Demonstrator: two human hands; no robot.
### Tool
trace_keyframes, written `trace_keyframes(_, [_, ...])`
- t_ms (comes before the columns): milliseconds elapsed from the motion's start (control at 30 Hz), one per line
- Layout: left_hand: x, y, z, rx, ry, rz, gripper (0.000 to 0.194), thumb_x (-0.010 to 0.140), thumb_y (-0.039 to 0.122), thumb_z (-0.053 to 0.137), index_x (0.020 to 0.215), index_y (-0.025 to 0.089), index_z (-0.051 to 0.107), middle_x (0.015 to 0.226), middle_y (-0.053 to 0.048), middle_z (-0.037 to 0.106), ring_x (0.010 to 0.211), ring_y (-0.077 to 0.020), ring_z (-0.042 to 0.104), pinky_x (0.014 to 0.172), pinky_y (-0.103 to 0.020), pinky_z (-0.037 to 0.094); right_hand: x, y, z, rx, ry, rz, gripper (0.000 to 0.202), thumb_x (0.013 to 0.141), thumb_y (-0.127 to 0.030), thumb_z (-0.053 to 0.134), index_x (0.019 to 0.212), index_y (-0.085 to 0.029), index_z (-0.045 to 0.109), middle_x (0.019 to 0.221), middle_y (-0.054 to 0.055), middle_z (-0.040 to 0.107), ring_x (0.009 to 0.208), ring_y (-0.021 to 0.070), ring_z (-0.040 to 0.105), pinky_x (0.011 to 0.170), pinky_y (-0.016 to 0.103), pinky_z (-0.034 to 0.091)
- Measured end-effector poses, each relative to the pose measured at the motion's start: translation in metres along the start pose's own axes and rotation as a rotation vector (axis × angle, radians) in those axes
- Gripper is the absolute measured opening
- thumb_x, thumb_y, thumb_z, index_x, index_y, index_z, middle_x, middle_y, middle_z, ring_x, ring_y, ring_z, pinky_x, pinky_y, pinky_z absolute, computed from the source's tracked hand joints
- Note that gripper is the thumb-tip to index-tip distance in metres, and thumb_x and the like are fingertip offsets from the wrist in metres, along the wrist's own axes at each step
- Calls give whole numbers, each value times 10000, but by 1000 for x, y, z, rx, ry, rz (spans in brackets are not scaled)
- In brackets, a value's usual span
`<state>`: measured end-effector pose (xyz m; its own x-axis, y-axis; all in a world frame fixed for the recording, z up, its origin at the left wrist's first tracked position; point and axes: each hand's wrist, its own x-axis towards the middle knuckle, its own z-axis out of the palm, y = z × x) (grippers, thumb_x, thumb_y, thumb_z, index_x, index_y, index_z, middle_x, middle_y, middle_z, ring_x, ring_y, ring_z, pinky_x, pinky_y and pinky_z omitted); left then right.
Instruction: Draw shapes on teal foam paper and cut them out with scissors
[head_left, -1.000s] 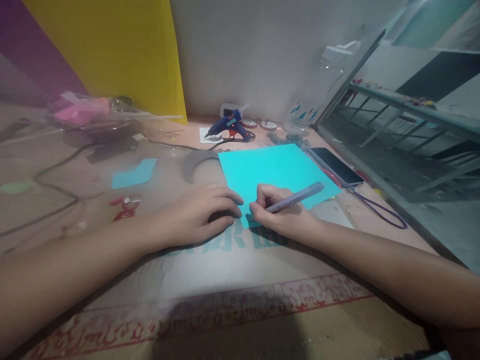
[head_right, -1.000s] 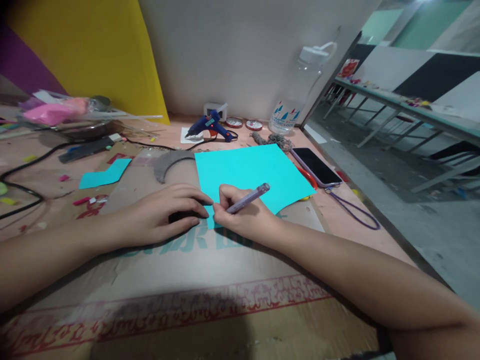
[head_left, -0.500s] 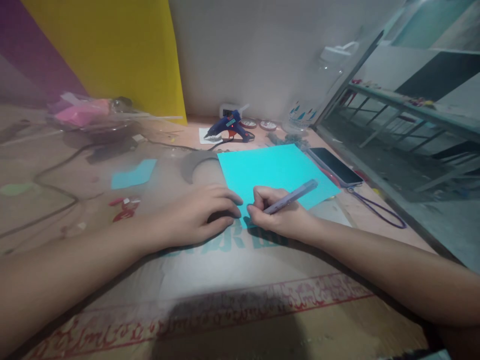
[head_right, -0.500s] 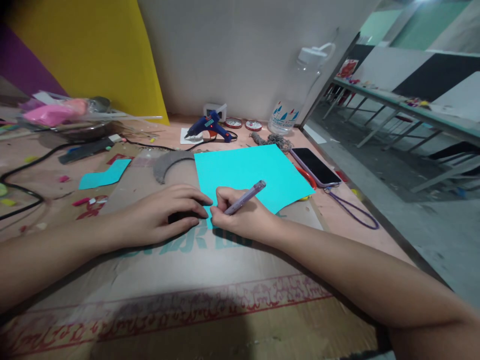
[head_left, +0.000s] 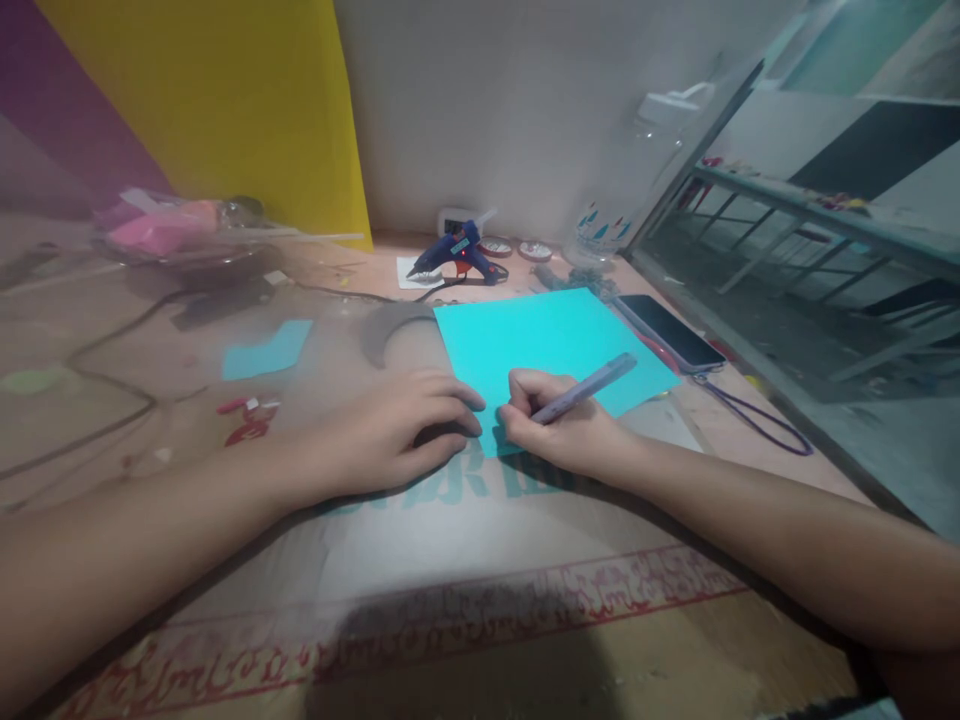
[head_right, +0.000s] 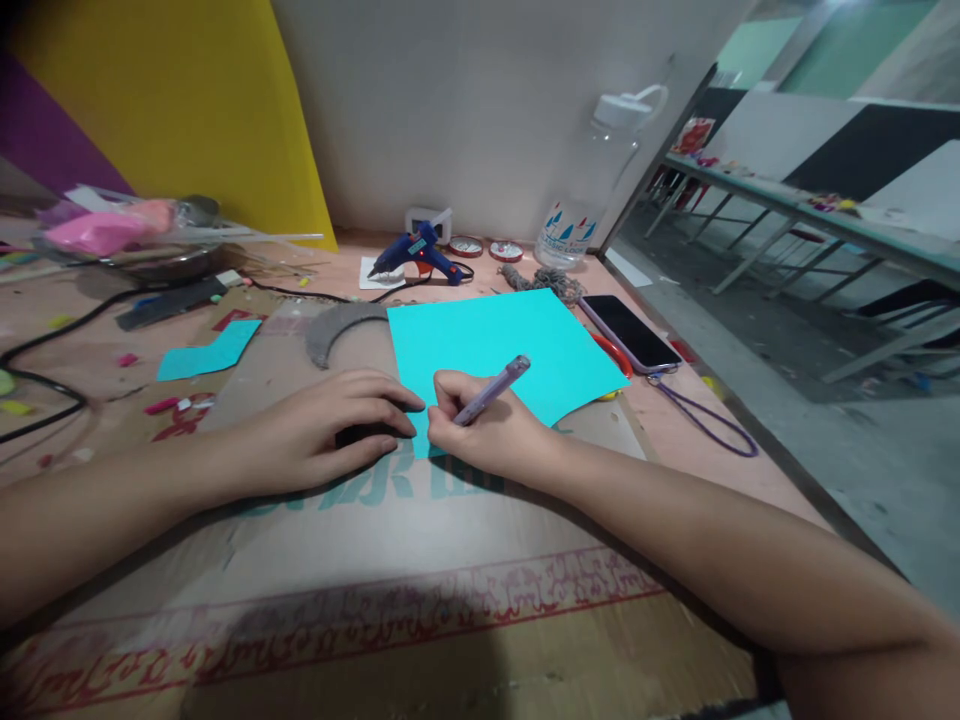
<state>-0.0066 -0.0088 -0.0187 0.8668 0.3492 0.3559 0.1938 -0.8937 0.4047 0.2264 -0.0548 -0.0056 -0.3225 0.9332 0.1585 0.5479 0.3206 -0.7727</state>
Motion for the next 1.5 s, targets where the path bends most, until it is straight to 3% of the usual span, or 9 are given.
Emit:
trace_keyframes(200, [0,1,0,8,-1,-21,210,1009,262,518,1084,205,706,1237,-91,686,1173,-235,627,1021,-400,478,-1,3,-7,43,67,16,261,817,-254,553,626,-243,375,561,-78,374,524,99,350,516,282,264])
trace_keyframes(1000, [0,1,-1,1,2,1,202,1002,239,522,1089,197,699,1243,-102,688,1163,-237,631,1015,-403,485,-4,3,-6,-15,-8,20,274,812,-291,588,639,-239,382,551,-74,385,516,101,351,496,264,253])
trace_keyframes(1500, [0,2,-1,-5,-11,-18,210,1005,248,523,1101,199,703,1252,-99,682,1172,-235,624,1022,-401,480,-3,2,-7,8,-17,-3,280,791,-194,540,619,-244,325,558,-85,319,525,90,306,502,278,242])
